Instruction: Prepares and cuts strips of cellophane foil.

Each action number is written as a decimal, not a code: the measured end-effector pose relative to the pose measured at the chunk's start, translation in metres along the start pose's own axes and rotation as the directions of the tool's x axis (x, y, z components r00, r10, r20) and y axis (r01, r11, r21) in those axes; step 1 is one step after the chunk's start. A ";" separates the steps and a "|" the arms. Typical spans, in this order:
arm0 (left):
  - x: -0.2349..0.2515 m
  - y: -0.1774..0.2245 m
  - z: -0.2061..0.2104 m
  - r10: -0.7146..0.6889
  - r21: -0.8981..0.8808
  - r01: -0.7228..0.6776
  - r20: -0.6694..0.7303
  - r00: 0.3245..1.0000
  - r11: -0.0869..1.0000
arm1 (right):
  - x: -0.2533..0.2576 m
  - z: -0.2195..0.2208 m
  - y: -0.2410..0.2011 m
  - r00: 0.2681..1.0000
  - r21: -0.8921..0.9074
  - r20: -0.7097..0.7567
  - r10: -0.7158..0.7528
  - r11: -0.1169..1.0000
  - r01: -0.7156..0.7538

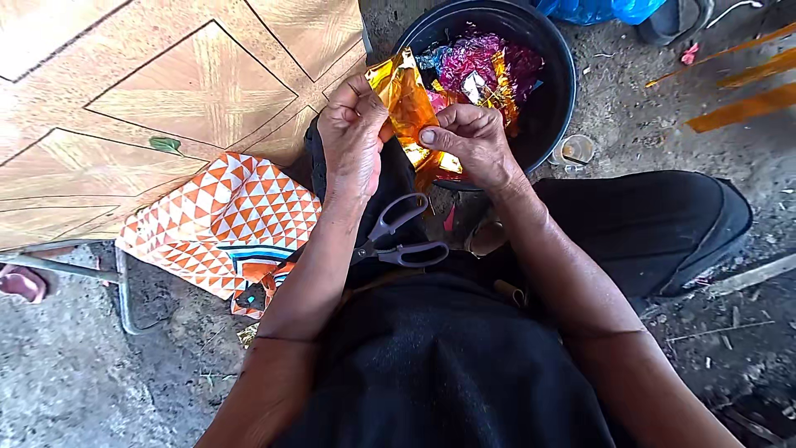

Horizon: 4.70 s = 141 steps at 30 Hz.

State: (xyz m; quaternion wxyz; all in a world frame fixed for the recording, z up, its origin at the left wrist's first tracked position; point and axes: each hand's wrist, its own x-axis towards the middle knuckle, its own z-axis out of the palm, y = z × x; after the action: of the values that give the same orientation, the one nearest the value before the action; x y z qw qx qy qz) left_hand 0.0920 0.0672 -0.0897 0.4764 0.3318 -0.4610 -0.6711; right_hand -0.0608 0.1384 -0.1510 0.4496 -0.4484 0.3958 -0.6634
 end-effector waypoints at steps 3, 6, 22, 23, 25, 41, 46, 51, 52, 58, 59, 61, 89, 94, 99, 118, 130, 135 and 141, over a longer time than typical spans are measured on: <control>-0.001 -0.004 -0.001 0.106 0.058 -0.108 0.037 0.994 0.993 | -0.004 -0.003 0.002 1.000 0.041 0.004 0.003 0.999 -0.003; -0.001 -0.006 0.000 0.223 0.131 -0.235 0.101 0.970 0.963 | -0.006 -0.007 0.004 1.000 0.070 0.007 0.006 0.998 -0.006; 0.001 0.003 0.003 0.068 0.079 -0.074 0.080 0.994 0.994 | -0.015 -0.010 0.006 1.000 0.139 -0.013 0.004 0.990 -0.002; 0.000 0.006 0.004 0.014 0.087 -0.023 0.097 0.995 0.996 | -0.015 -0.010 0.005 1.000 0.136 -0.029 0.010 0.991 -0.006; -0.001 0.009 0.003 -0.107 0.126 0.089 0.149 0.983 0.988 | -0.015 -0.010 0.004 0.998 0.123 -0.058 0.019 0.992 -0.011; -0.010 -0.005 0.006 0.003 0.200 -0.021 0.090 0.996 0.980 | -0.028 -0.004 -0.012 0.987 -0.134 -0.115 0.111 0.983 -0.126; 0.010 -0.008 0.019 0.069 0.082 -0.071 0.018 0.997 0.994 | -0.023 -0.011 -0.009 0.994 -0.087 -0.070 0.087 0.992 -0.093; 0.012 -0.004 0.029 0.082 0.012 -0.082 -0.011 0.997 0.997 | -0.027 -0.019 -0.005 0.996 -0.048 -0.034 0.087 0.995 -0.089; 0.012 -0.002 0.030 0.089 0.011 -0.089 -0.014 0.996 0.996 | -0.027 -0.021 -0.005 0.995 -0.052 -0.042 0.089 0.994 -0.091; 0.016 0.007 0.024 0.131 0.033 -0.131 -0.023 0.991 0.991 | -0.030 -0.020 -0.001 0.993 -0.009 -0.089 0.079 0.997 -0.080; 0.017 0.008 0.023 0.132 0.032 -0.131 -0.031 0.991 0.991 | -0.030 -0.021 -0.001 0.993 0.005 -0.096 0.075 0.997 -0.075; 0.017 0.009 0.021 0.127 0.026 -0.126 -0.042 0.991 0.992 | -0.030 -0.020 -0.001 0.992 0.020 -0.108 0.071 0.997 -0.069; 0.015 0.032 0.010 0.182 0.013 -0.182 -0.026 0.983 0.983 | -0.037 -0.032 -0.005 0.983 -0.037 -0.175 0.057 0.997 -0.065; 0.024 0.055 -0.009 0.278 0.030 -0.277 -0.110 0.954 0.960 | -0.034 -0.027 -0.007 0.987 -0.196 -0.163 0.007 0.980 -0.040; 0.034 0.067 -0.035 0.331 0.053 -0.328 -0.220 0.917 0.943 | -0.047 0.005 -0.033 0.934 -0.515 0.353 0.059 0.845 0.141; 0.031 0.080 -0.050 0.230 0.013 -0.236 -0.282 0.931 0.972 | -0.071 0.020 -0.016 0.716 -0.879 0.473 0.514 0.335 0.340; 0.024 0.098 -0.061 0.320 0.176 -0.299 -0.106 0.941 0.938 | -0.094 -0.056 -0.042 0.955 -0.381 0.126 0.267 0.902 -0.201; 0.009 0.088 -0.058 0.252 0.289 -0.322 0.256 0.933 0.901 | -0.094 -0.056 -0.050 0.955 -0.500 0.019 0.297 0.830 -0.248; -0.004 0.064 -0.056 0.108 0.258 -0.215 0.372 0.922 0.942 | -0.100 -0.048 -0.050 0.929 -0.492 0.034 0.369 0.815 -0.306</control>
State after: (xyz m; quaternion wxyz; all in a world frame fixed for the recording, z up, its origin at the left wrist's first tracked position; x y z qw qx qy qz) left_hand 0.1646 0.0466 -0.0498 0.3856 0.2336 -0.6596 -0.6014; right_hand -0.0996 0.2531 -0.1424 0.4596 -0.5094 0.5908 -0.4245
